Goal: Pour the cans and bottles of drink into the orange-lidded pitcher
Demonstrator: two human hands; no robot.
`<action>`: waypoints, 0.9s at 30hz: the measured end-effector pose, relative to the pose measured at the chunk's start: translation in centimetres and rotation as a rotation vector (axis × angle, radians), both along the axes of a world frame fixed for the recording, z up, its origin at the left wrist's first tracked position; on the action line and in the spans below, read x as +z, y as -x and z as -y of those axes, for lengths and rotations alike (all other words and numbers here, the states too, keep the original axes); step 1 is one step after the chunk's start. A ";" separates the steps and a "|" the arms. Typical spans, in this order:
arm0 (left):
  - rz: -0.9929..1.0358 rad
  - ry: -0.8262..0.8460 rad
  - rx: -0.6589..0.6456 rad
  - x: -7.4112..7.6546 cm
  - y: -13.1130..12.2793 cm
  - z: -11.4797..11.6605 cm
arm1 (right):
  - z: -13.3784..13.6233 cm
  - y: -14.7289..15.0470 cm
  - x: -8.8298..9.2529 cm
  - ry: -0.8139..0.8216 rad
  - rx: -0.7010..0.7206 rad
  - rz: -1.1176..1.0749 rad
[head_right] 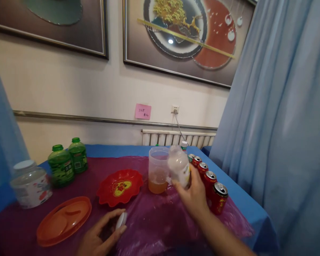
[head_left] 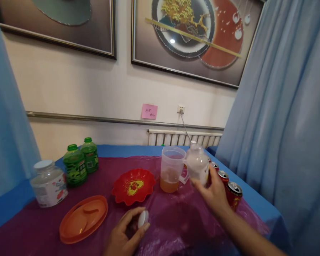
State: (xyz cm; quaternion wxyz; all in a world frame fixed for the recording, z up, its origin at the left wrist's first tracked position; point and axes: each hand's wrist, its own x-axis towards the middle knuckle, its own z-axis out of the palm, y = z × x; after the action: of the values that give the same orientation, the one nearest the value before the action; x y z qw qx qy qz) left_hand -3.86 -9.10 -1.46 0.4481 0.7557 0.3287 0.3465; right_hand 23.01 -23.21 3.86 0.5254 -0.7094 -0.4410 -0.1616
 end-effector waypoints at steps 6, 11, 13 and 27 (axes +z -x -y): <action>0.133 -0.160 -0.014 6.0 -2.2 1.7 | -0.1 8.1 -6.7 -0.050 0.222 -0.201; 0.135 -0.252 -0.084 8.2 -3.9 2.3 | -0.9 8.1 -9.6 -0.009 0.229 -0.118; 0.092 -0.294 -0.108 8.5 -4.2 2.4 | -0.8 7.6 -10.4 0.009 0.195 -0.064; -0.075 -0.170 -0.458 9.4 -3.7 2.2 | 1.4 7.0 -11.0 0.053 0.167 -0.029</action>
State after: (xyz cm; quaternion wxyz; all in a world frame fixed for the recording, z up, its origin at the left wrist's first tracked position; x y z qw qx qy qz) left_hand -0.15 -11.25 7.96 0.4371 0.8579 0.1349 0.2340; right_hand 16.03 -24.58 -7.17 0.5245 -0.6860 -0.4952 -0.0954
